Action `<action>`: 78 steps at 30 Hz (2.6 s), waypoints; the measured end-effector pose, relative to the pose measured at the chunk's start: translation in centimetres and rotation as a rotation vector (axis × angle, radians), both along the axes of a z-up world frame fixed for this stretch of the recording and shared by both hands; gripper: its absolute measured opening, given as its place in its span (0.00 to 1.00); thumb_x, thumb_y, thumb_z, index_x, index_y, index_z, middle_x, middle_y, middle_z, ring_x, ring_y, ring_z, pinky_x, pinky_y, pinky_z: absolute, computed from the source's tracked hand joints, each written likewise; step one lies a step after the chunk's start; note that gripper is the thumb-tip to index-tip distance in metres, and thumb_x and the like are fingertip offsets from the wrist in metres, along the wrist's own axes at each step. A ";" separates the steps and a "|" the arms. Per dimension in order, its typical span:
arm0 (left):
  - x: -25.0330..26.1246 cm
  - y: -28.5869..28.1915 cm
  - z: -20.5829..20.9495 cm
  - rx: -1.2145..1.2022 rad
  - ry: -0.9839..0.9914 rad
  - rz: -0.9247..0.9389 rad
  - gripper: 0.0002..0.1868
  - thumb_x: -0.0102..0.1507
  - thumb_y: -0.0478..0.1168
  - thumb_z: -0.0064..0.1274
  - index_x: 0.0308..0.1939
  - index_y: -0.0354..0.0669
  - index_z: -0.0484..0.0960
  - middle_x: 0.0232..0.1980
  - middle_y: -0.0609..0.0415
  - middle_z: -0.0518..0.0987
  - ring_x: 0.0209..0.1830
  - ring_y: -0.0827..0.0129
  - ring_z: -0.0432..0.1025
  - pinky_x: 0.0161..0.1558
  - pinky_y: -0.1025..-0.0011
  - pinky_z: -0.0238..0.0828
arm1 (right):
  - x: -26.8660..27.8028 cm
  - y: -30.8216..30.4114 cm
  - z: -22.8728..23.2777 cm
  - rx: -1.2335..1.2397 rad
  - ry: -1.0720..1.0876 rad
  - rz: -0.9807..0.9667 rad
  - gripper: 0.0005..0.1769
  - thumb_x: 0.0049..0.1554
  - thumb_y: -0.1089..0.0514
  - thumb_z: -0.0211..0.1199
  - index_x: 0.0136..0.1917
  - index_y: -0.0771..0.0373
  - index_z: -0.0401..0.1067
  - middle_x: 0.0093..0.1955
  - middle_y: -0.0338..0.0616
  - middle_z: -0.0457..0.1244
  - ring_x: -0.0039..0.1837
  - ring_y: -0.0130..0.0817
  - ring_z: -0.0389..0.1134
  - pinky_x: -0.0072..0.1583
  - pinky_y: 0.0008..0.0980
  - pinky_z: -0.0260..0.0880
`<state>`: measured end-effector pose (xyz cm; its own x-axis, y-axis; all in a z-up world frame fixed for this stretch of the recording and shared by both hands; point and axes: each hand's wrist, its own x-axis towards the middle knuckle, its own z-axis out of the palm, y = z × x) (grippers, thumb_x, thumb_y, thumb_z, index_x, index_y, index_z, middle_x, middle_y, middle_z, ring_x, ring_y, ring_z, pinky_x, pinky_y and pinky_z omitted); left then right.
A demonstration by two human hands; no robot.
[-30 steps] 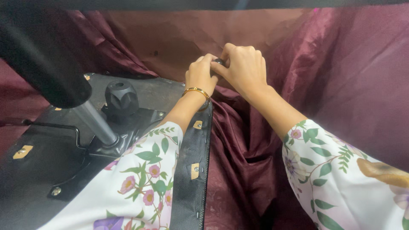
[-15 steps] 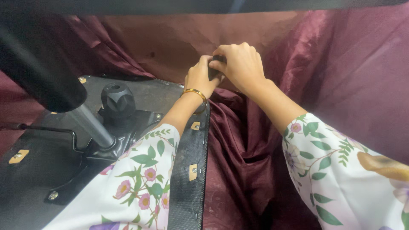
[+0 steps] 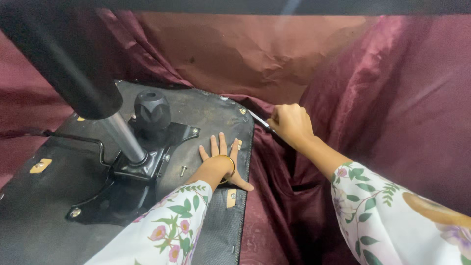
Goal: The person uses a screwdriver to tighten screws into a black metal base of a furniture piece, securing a maroon fabric cover. The person repeatedly positions the fabric and tightens multiple screws around the base.
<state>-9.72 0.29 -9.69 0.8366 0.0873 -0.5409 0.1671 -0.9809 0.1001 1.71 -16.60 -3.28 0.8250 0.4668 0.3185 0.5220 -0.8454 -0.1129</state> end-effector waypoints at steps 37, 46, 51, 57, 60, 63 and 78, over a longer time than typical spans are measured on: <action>0.3 0.1 -0.6 -0.061 -0.058 -0.022 0.86 0.38 0.80 0.66 0.82 0.55 0.23 0.83 0.35 0.19 0.83 0.43 0.14 0.68 0.20 0.18 | 2.7 -6.1 -12.2 -0.413 0.347 -0.241 0.24 0.61 0.52 0.55 0.70 0.55 0.64 0.67 0.57 0.64 0.62 0.58 0.70 0.61 0.52 0.72; 0.4 0.1 -0.9 -0.061 -0.074 -0.018 0.86 0.37 0.80 0.65 0.82 0.56 0.24 0.83 0.35 0.19 0.83 0.43 0.15 0.68 0.20 0.18 | -1.8 -6.8 -9.4 -0.429 0.346 -0.309 0.17 0.54 0.48 0.64 0.56 0.53 0.75 0.53 0.51 0.71 0.56 0.53 0.73 0.57 0.51 0.74; 0.3 0.1 -1.1 -0.059 -0.089 -0.016 0.86 0.37 0.81 0.65 0.82 0.55 0.24 0.83 0.35 0.19 0.83 0.43 0.15 0.68 0.20 0.17 | -1.0 -7.2 -10.5 -0.335 0.282 -0.332 0.21 0.56 0.42 0.62 0.54 0.57 0.75 0.52 0.54 0.70 0.57 0.55 0.72 0.56 0.53 0.73; 0.4 0.2 -0.9 -0.056 -0.063 -0.021 0.86 0.38 0.81 0.64 0.82 0.56 0.24 0.83 0.35 0.19 0.83 0.43 0.15 0.68 0.20 0.18 | -0.7 -6.2 -8.6 0.102 0.342 -0.459 0.23 0.60 0.43 0.54 0.60 0.57 0.77 0.51 0.59 0.70 0.56 0.59 0.70 0.59 0.54 0.69; 0.4 0.2 -0.8 -0.056 -0.055 -0.030 0.86 0.38 0.81 0.64 0.82 0.56 0.23 0.83 0.35 0.19 0.83 0.43 0.14 0.69 0.20 0.18 | -1.6 -5.1 -6.7 0.305 0.466 -0.526 0.24 0.59 0.43 0.56 0.61 0.57 0.77 0.48 0.56 0.72 0.53 0.53 0.73 0.58 0.49 0.71; 0.5 0.2 -0.6 -0.048 -0.037 -0.042 0.85 0.39 0.82 0.63 0.82 0.56 0.22 0.83 0.35 0.18 0.83 0.42 0.14 0.69 0.20 0.19 | -2.6 -4.4 -5.3 0.483 0.540 -0.553 0.23 0.58 0.44 0.59 0.60 0.59 0.78 0.43 0.52 0.72 0.45 0.45 0.75 0.52 0.42 0.74; 0.2 0.5 -1.1 -0.043 -0.117 -0.005 0.84 0.37 0.80 0.65 0.82 0.62 0.27 0.84 0.38 0.21 0.84 0.44 0.17 0.71 0.24 0.21 | -14.8 0.5 -10.1 0.691 0.247 -0.101 0.22 0.58 0.48 0.60 0.56 0.67 0.74 0.44 0.58 0.71 0.47 0.51 0.75 0.51 0.44 0.72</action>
<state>-9.48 0.74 -10.84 0.8947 0.0615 -0.4424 0.1464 -0.9761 0.1604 -13.09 -16.07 -13.37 0.9390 0.1450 0.3119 0.3359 -0.5816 -0.7409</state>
